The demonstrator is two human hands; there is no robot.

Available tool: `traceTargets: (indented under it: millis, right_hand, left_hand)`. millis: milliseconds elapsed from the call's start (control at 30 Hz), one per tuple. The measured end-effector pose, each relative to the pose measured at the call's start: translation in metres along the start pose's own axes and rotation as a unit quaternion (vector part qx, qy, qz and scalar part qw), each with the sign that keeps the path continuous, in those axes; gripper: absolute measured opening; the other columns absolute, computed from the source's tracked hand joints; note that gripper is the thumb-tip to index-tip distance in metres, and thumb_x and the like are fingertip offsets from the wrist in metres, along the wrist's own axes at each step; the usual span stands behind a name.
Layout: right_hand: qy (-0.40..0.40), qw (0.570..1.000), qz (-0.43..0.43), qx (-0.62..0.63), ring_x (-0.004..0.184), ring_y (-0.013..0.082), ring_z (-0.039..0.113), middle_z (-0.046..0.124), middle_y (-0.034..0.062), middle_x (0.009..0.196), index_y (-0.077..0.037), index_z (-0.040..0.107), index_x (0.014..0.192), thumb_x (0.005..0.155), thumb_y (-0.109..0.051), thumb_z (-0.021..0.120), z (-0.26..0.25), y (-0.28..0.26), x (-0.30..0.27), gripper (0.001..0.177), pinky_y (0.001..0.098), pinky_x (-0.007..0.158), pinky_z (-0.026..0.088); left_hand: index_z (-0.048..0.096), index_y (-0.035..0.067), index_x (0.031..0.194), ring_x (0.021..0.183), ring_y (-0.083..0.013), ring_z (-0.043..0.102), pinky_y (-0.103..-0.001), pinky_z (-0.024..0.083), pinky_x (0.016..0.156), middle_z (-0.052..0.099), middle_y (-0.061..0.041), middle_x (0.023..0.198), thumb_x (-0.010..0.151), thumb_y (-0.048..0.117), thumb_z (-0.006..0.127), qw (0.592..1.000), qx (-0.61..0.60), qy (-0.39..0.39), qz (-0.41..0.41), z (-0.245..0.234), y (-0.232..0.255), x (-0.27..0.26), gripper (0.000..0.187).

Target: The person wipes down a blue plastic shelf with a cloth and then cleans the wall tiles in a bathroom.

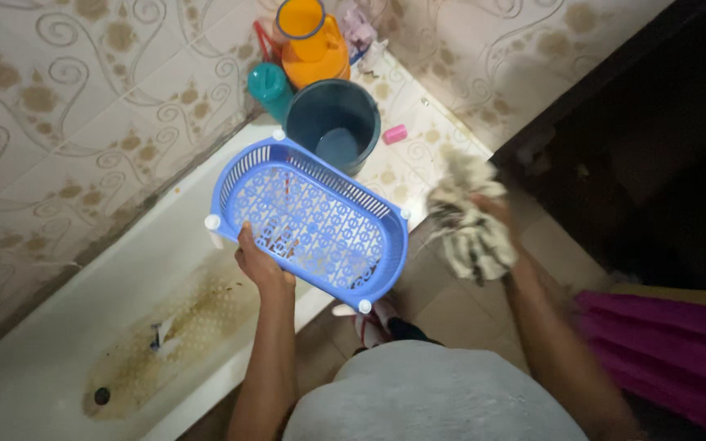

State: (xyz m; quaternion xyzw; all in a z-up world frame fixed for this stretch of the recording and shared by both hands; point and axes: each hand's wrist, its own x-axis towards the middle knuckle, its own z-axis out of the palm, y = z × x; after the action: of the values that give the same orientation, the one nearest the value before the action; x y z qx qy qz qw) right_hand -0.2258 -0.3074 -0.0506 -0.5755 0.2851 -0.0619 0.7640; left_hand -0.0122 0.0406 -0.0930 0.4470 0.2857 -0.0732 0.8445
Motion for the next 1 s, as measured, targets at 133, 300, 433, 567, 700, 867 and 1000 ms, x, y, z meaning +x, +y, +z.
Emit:
traceTargets:
  millis: [133,300,433,567,700,867,1000]
  right_hand:
    - [0.047,0.999,0.021,0.0,0.083,0.0149,0.069,0.075,0.0127,0.1,0.008,0.069,0.121,0.091,-0.023,0.075,-0.035,-0.001,-0.008,0.043,0.0303,0.072,0.056]
    - [0.055,0.996,0.066,-0.013,0.085,0.0148,0.068,0.074,0.0116,0.101,0.006,0.068,0.123,0.09,-0.021,0.075,-0.057,0.018,-0.001,0.043,0.0304,0.075,0.056]
    - [0.015,0.994,0.107,-0.028,0.087,0.0148,0.068,0.074,0.0108,0.102,0.004,0.067,0.124,0.09,-0.02,0.075,-0.074,0.029,0.042,0.043,0.0305,0.076,0.056]
    - [-0.058,0.983,0.16,-0.065,0.089,0.0147,0.068,0.074,0.0099,0.103,0.003,0.066,0.126,0.09,-0.019,0.075,-0.1,0.048,0.119,0.043,0.0306,0.078,0.055]
    - [-0.141,0.963,0.199,-0.113,0.091,0.0146,0.068,0.074,0.0091,0.104,0.001,0.065,0.127,0.089,-0.018,0.074,-0.141,0.08,0.214,0.044,0.0307,0.08,0.055]
    - [-0.225,0.94,0.21,-0.147,0.093,0.0145,0.068,0.073,0.0081,0.105,-0.001,0.064,0.129,0.089,-0.017,0.074,-0.175,0.129,0.302,0.045,0.0308,0.082,0.054]
    - [-0.28,0.922,0.208,-0.169,0.095,0.0145,0.068,0.073,0.0072,0.106,-0.002,0.063,0.131,0.088,-0.016,0.074,-0.185,0.154,0.347,0.046,0.0309,0.084,0.054]
  left_hand:
    - [0.051,0.009,0.142,0.108,-0.0357,0.068,-0.055,0.058,0.083,0.064,-0.014,0.13,0.095,0.05,0.05,0.991,-0.059,-0.09,-0.078,-0.039,-0.008,0.013,0.063]
    - [0.049,0.015,0.147,0.116,-0.0369,0.062,-0.059,0.054,0.087,0.061,-0.013,0.137,0.094,0.056,0.043,0.991,-0.031,-0.07,-0.108,-0.066,-0.023,0.011,0.066]
    - [0.047,0.017,0.149,0.12,-0.0359,0.061,-0.059,0.053,0.09,0.06,-0.011,0.14,0.093,0.057,0.041,0.989,-0.048,-0.038,-0.136,-0.054,-0.043,0.003,0.069]
    - [0.044,0.021,0.149,0.12,-0.0337,0.059,-0.059,0.052,0.09,0.056,-0.008,0.142,0.093,0.059,0.042,0.99,-0.045,-0.086,-0.098,-0.033,-0.073,-0.009,0.069]
    - [0.05,0.01,0.144,0.11,-0.037,0.064,-0.058,0.056,0.089,0.062,-0.016,0.129,0.097,0.056,0.047,0.995,-0.039,-0.031,-0.082,-0.007,-0.12,-0.015,0.066]
    - [0.05,0.018,0.138,0.1,-0.0297,0.065,-0.053,0.055,0.08,0.064,-0.006,0.12,0.097,0.049,0.049,0.994,-0.041,0.067,-0.074,0.002,-0.176,-0.018,0.051]
    - [0.056,0.013,0.136,0.098,-0.0308,0.067,-0.049,0.056,0.08,0.066,-0.01,0.118,0.1,0.052,0.05,0.989,-0.07,0.097,-0.09,-0.016,-0.218,-0.021,0.053]
